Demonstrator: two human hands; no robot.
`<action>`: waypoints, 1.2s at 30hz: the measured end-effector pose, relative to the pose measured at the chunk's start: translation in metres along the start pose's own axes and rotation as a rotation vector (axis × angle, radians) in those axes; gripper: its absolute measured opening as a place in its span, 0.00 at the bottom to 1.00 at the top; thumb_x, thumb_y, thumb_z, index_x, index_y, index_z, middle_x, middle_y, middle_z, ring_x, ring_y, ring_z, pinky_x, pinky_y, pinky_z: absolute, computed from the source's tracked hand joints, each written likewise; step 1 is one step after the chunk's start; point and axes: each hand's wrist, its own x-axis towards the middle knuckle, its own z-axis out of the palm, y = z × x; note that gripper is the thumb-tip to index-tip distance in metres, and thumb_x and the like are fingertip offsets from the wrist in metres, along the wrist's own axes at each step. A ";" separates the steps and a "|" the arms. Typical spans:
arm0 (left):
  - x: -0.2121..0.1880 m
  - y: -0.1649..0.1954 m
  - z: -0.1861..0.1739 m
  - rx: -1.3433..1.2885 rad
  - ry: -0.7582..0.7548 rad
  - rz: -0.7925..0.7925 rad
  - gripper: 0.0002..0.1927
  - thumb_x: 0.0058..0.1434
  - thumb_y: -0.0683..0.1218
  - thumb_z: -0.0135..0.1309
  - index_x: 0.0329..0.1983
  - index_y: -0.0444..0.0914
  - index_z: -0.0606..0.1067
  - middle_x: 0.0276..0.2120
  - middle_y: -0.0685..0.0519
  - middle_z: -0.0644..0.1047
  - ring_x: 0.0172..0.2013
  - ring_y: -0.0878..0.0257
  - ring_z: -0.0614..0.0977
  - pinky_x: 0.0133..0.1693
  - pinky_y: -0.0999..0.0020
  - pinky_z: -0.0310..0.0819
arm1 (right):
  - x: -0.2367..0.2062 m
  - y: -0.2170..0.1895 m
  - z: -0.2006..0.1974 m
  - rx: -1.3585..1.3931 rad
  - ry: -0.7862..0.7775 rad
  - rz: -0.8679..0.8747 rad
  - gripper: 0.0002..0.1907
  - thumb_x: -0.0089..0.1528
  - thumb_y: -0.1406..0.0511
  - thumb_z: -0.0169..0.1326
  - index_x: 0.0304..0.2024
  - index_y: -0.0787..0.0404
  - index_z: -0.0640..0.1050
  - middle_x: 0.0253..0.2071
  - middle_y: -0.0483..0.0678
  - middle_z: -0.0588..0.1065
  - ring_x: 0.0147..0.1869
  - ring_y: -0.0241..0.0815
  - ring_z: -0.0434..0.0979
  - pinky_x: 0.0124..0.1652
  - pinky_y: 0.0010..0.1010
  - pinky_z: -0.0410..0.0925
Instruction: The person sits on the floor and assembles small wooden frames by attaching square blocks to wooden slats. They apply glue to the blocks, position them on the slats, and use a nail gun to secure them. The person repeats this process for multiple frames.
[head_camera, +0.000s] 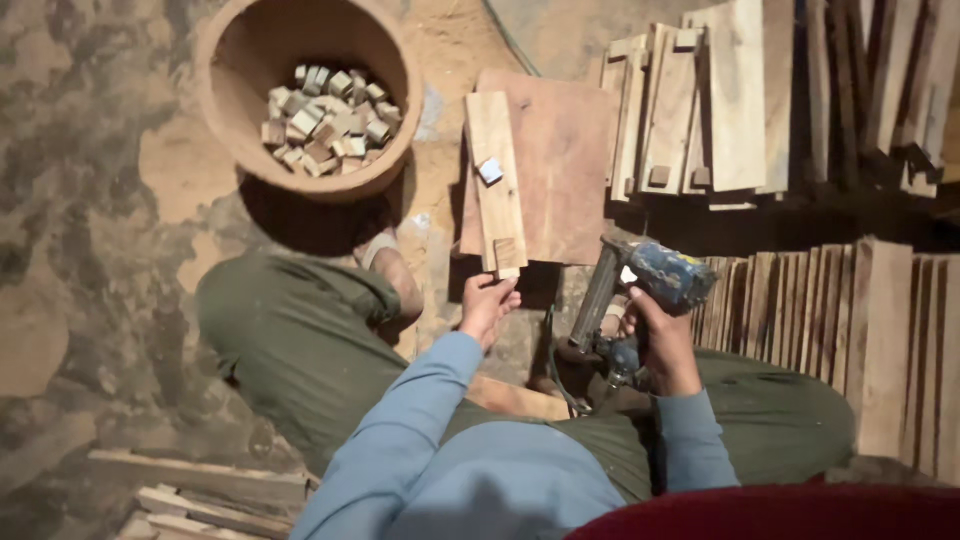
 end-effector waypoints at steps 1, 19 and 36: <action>0.000 -0.001 -0.002 0.010 -0.034 0.016 0.17 0.59 0.39 0.62 0.48 0.35 0.69 0.35 0.47 0.78 0.30 0.60 0.82 0.31 0.66 0.81 | -0.002 0.000 -0.006 0.042 0.007 -0.003 0.09 0.63 0.67 0.56 0.43 0.66 0.73 0.22 0.45 0.69 0.23 0.37 0.68 0.24 0.32 0.66; -0.135 0.019 0.084 1.078 -0.696 0.371 0.38 0.57 0.44 0.63 0.70 0.38 0.62 0.58 0.42 0.74 0.54 0.50 0.78 0.56 0.64 0.72 | -0.016 0.025 -0.065 0.885 -0.097 0.071 0.10 0.72 0.62 0.51 0.45 0.64 0.71 0.24 0.43 0.66 0.29 0.39 0.69 0.33 0.34 0.67; -0.188 0.067 0.140 1.467 -0.437 1.159 0.28 0.49 0.56 0.73 0.46 0.37 0.77 0.28 0.48 0.77 0.23 0.53 0.80 0.26 0.60 0.75 | -0.006 0.023 -0.086 1.154 -0.079 -0.044 0.14 0.69 0.57 0.50 0.33 0.60 0.71 0.22 0.43 0.63 0.28 0.39 0.65 0.33 0.30 0.63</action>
